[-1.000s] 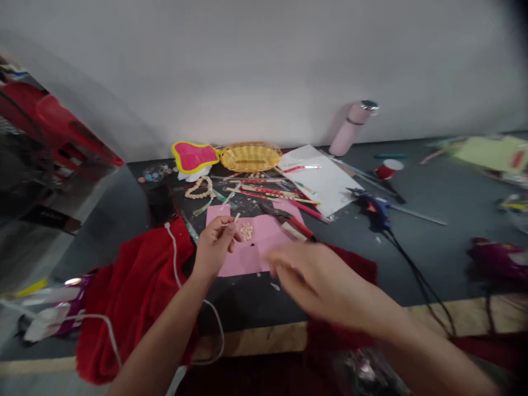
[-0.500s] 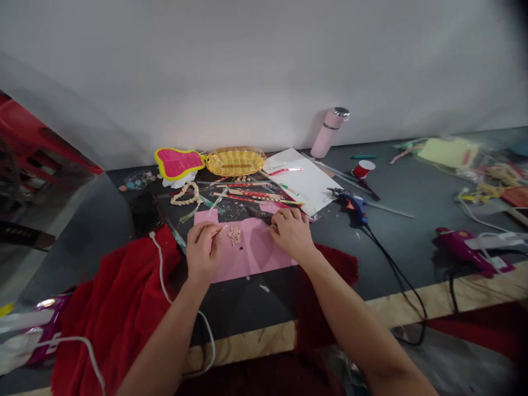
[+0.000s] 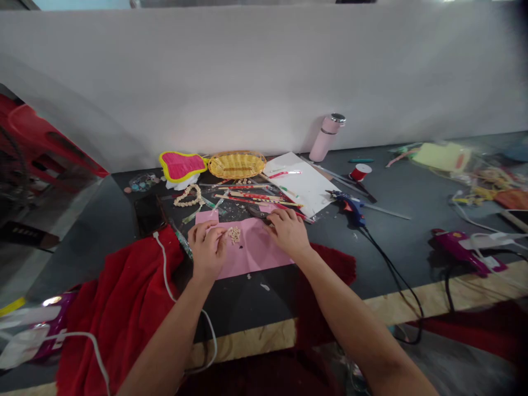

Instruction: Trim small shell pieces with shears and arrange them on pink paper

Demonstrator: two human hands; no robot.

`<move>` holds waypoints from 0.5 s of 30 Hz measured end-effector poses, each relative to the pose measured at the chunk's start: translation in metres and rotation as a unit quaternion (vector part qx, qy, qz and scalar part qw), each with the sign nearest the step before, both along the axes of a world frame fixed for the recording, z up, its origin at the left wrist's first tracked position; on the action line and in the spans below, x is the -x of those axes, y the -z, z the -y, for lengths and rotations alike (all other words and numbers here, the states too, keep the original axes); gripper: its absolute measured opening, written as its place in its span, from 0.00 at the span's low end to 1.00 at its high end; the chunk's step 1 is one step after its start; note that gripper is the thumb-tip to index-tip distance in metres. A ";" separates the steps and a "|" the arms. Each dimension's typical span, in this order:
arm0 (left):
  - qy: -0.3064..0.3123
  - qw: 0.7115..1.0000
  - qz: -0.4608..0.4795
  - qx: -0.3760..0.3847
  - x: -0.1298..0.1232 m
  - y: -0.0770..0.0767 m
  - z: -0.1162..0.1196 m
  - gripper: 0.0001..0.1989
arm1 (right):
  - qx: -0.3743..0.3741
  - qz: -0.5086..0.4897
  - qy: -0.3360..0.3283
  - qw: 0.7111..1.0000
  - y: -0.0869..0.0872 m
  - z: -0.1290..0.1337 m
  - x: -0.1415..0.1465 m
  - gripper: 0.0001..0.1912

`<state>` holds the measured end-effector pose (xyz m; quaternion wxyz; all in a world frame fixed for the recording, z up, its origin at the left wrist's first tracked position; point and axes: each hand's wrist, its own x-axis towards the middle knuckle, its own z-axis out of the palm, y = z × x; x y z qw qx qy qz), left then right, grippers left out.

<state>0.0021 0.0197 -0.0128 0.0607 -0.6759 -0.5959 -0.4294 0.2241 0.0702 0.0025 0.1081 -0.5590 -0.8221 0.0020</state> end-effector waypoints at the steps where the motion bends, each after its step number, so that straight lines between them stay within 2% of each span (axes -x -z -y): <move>1: 0.000 1.000 0.003 -0.004 0.000 0.000 0.000 0.04 | -0.004 -0.007 -0.029 1.000 0.000 0.003 0.006 0.16; 4: -0.008 1.000 0.012 -0.018 -0.002 -0.002 0.002 0.03 | 0.014 0.006 -0.152 0.988 0.002 0.013 0.026 0.21; 6: -0.014 0.999 0.019 -0.028 -0.002 -0.004 0.003 0.03 | 0.025 0.021 -0.202 0.979 0.005 0.019 0.037 0.22; 8: -0.015 0.999 0.027 -0.037 -0.002 -0.005 0.003 0.03 | 0.035 0.026 -0.211 0.977 0.006 0.020 0.041 0.22; 15: -0.010 0.998 0.037 -0.039 -0.001 -0.005 0.003 0.03 | 0.037 -0.039 -0.160 0.986 0.009 0.011 0.030 0.21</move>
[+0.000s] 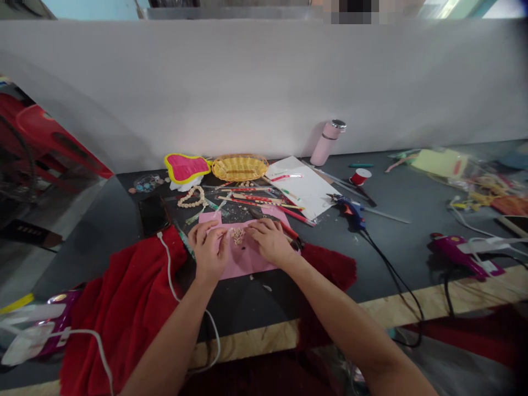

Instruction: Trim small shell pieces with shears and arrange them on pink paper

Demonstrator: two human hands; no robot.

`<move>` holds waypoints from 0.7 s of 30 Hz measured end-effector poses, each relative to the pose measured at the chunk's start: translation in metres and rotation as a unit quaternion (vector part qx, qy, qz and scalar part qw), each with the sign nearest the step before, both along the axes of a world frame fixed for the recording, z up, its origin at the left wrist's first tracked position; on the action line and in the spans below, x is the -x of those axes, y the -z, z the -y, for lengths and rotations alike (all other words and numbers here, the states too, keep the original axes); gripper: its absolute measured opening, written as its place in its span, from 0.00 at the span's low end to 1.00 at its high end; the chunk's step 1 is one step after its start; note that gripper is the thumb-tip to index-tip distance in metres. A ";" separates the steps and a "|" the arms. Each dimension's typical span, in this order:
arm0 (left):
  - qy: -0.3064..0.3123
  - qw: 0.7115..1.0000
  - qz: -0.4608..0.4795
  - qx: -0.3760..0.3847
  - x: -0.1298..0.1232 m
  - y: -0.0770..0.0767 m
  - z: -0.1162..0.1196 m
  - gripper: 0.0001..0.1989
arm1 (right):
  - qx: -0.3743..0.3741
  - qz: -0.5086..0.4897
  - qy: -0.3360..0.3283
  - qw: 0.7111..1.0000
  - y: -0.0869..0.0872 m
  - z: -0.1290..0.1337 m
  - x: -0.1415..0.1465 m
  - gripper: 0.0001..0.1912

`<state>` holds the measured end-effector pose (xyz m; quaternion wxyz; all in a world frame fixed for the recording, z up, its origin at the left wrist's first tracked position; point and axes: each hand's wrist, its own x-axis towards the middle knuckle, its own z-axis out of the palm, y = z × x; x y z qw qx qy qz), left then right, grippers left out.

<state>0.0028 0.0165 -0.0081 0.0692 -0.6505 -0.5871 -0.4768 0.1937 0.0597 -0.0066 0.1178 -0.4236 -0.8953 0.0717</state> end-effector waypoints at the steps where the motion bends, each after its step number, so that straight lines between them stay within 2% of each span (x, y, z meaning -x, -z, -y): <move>1: -0.001 1.000 0.001 -0.003 0.000 0.000 0.000 0.03 | -0.002 -0.008 0.005 1.000 0.001 -0.001 0.000 0.20; 5: -0.005 1.000 -0.006 -0.005 0.000 0.000 -0.001 0.03 | -0.012 0.002 0.012 1.000 0.004 -0.001 0.005 0.18; 9: -0.006 1.000 -0.011 -0.006 0.000 -0.001 -0.001 0.02 | -0.024 0.030 -0.011 0.999 0.006 0.000 0.008 0.19; 15: -0.006 1.000 -0.021 -0.006 -0.002 -0.003 -0.001 0.02 | -0.036 -0.001 -0.001 0.999 0.010 -0.002 0.007 0.16; 21: -0.002 1.000 -0.014 0.002 -0.002 -0.001 -0.002 0.02 | -0.029 -0.010 -0.029 0.999 0.011 0.000 0.011 0.16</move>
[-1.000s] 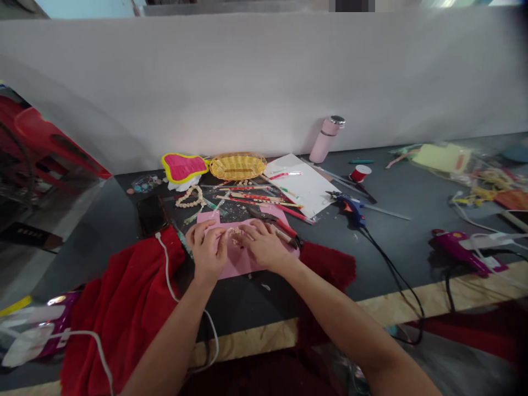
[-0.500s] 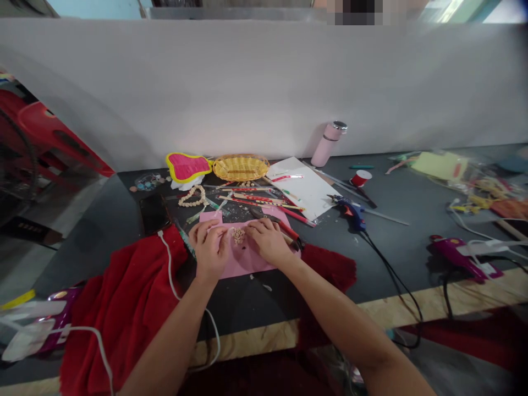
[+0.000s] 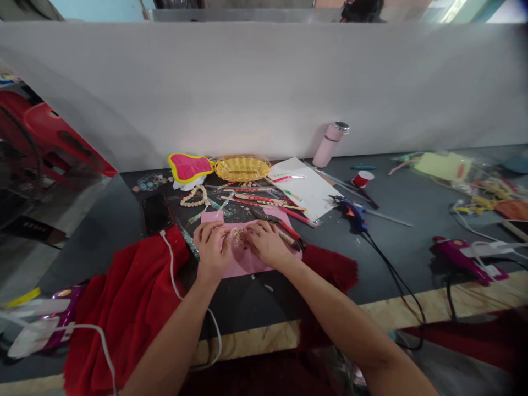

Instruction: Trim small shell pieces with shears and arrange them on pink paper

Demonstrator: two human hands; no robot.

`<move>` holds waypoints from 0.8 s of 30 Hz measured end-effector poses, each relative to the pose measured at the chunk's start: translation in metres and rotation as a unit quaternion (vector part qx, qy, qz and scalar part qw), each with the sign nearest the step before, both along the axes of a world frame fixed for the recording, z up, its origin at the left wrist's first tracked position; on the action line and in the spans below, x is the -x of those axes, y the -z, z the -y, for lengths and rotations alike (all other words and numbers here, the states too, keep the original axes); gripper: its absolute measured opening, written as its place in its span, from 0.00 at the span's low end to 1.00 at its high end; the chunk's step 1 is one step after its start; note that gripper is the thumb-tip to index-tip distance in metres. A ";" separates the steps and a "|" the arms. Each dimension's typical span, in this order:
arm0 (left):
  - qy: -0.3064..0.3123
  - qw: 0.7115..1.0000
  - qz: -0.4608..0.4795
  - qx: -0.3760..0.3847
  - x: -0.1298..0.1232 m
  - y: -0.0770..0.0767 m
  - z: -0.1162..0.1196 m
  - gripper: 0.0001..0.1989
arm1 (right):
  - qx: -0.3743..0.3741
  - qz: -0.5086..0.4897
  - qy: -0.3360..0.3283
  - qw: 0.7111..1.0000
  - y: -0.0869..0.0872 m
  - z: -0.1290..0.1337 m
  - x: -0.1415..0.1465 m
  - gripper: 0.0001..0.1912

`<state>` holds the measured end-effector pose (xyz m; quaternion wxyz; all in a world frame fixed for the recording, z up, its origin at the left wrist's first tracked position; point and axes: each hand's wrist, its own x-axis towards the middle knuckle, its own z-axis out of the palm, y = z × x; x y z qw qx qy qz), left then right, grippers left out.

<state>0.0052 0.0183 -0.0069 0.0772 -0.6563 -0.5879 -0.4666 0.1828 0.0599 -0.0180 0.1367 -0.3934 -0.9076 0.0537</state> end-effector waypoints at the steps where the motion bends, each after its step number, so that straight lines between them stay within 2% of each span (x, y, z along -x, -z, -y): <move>1: 0.000 1.000 0.001 0.002 0.000 0.000 0.000 0.02 | 0.001 -0.003 -0.001 1.000 0.000 0.000 0.000 0.16; 17: 0.016 0.999 -0.010 0.032 -0.005 0.001 0.000 0.03 | -0.011 -0.060 0.026 0.998 0.001 0.001 0.010 0.09; 21: 0.017 0.999 -0.015 0.031 -0.003 0.001 0.000 0.02 | -0.011 -0.122 0.004 0.992 0.003 -0.002 0.008 0.08; 24: 0.052 0.998 -0.003 0.040 -0.001 0.002 0.001 0.03 | 0.022 -0.186 -0.002 0.982 0.004 -0.002 0.004 0.09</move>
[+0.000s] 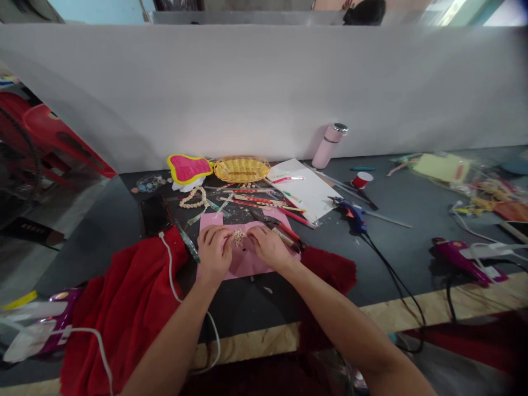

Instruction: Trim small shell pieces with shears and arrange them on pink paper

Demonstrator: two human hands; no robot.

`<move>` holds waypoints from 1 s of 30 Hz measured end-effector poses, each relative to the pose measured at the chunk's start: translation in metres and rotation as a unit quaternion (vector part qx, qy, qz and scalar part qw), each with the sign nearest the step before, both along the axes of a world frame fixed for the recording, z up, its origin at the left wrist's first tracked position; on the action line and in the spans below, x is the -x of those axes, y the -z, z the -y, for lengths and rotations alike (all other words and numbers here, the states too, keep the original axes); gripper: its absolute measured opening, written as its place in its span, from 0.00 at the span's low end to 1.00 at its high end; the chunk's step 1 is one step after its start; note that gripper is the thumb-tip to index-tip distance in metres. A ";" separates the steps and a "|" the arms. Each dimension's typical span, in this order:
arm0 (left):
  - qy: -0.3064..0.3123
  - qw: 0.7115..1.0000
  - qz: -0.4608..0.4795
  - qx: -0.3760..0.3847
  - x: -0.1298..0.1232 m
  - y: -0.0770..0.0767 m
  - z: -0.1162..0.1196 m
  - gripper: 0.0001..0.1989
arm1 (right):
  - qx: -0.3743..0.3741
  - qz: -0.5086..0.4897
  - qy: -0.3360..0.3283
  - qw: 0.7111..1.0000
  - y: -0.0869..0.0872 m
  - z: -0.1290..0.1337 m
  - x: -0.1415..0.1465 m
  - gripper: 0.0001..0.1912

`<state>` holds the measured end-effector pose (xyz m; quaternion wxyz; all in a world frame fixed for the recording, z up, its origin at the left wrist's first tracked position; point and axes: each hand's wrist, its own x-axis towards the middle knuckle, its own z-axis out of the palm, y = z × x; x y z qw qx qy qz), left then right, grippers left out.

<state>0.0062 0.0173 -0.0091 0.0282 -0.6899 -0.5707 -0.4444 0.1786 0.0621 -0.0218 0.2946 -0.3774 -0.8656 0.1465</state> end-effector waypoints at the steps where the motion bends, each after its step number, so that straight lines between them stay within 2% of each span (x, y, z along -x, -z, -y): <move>1: 0.016 1.000 0.011 0.010 0.000 0.001 0.000 0.04 | 0.010 -0.017 -0.002 1.000 0.000 0.000 -0.001 0.10; 4: 0.052 0.997 0.034 0.050 0.000 0.003 0.002 0.09 | 0.025 -0.051 -0.030 0.998 -0.001 0.002 -0.003 0.11; 7: 0.065 0.995 0.019 0.079 -0.002 0.004 0.001 0.13 | 0.026 -0.064 -0.048 0.996 -0.001 0.002 -0.004 0.11; 15: 0.048 0.991 -0.046 0.119 0.002 0.010 -0.003 0.10 | 0.002 0.027 -0.050 0.998 0.003 -0.001 -0.006 0.10; 21: 0.043 0.989 -0.082 0.118 -0.002 0.013 -0.001 0.09 | -0.003 0.035 -0.070 0.997 0.000 0.000 -0.006 0.11; 24: 0.033 0.991 -0.077 0.106 0.000 0.003 -0.002 0.10 | 0.006 0.030 -0.063 0.998 0.001 -0.001 -0.009 0.12; 26: 0.010 0.991 -0.079 0.103 0.009 -0.008 -0.012 0.09 | 0.013 0.029 -0.061 0.998 0.003 -0.002 -0.012 0.14; 28: -0.020 0.988 -0.100 0.114 0.026 -0.022 -0.031 0.10 | 0.014 0.026 -0.059 0.998 0.004 -0.002 -0.014 0.13; 30: -0.067 0.973 -0.144 0.168 0.050 -0.034 -0.058 0.11 | 0.013 0.015 -0.059 0.998 0.003 -0.001 -0.014 0.11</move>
